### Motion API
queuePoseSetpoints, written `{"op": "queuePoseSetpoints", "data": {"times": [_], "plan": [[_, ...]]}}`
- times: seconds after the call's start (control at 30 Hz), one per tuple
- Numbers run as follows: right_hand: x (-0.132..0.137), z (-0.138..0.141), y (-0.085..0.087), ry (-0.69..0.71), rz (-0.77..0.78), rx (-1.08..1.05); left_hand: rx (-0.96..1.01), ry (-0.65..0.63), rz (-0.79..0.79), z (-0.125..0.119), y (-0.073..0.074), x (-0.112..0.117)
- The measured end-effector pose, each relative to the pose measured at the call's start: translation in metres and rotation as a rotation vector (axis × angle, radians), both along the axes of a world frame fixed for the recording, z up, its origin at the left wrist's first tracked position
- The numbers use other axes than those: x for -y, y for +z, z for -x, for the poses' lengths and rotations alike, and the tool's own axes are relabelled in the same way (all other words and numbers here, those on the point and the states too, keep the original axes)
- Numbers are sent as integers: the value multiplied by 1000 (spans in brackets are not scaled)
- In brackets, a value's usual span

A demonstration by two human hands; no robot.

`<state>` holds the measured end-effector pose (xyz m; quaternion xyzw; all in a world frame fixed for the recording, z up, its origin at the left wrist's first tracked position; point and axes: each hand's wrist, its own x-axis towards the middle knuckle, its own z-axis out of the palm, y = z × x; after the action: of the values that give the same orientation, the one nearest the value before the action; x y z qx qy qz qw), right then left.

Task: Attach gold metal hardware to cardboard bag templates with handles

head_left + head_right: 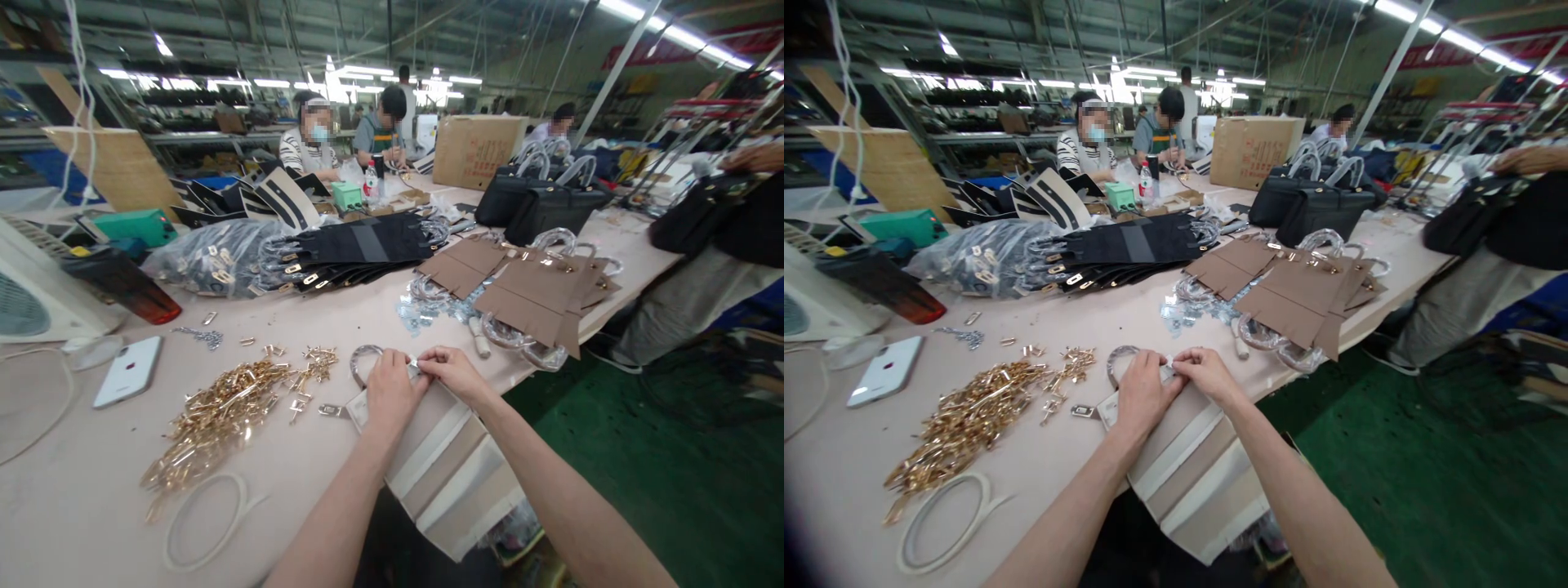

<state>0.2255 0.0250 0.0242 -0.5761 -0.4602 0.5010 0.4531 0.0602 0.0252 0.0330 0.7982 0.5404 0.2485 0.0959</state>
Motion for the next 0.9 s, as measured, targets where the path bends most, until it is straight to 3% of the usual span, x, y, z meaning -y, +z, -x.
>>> {"op": "queuePoseSetpoints", "data": {"times": [0.27, 0.57, 0.9], "plan": [[-6, 6, -1, -45, 1, 129, -11, -2, 26, 0, 4, 1], [-5, 5, 1, 3, -44, 264, 111, -111, 27, 8, 6, -1], [12, -4, 9, 127, -36, 89, 170, -101, 32, 7, 0, -5]]}}
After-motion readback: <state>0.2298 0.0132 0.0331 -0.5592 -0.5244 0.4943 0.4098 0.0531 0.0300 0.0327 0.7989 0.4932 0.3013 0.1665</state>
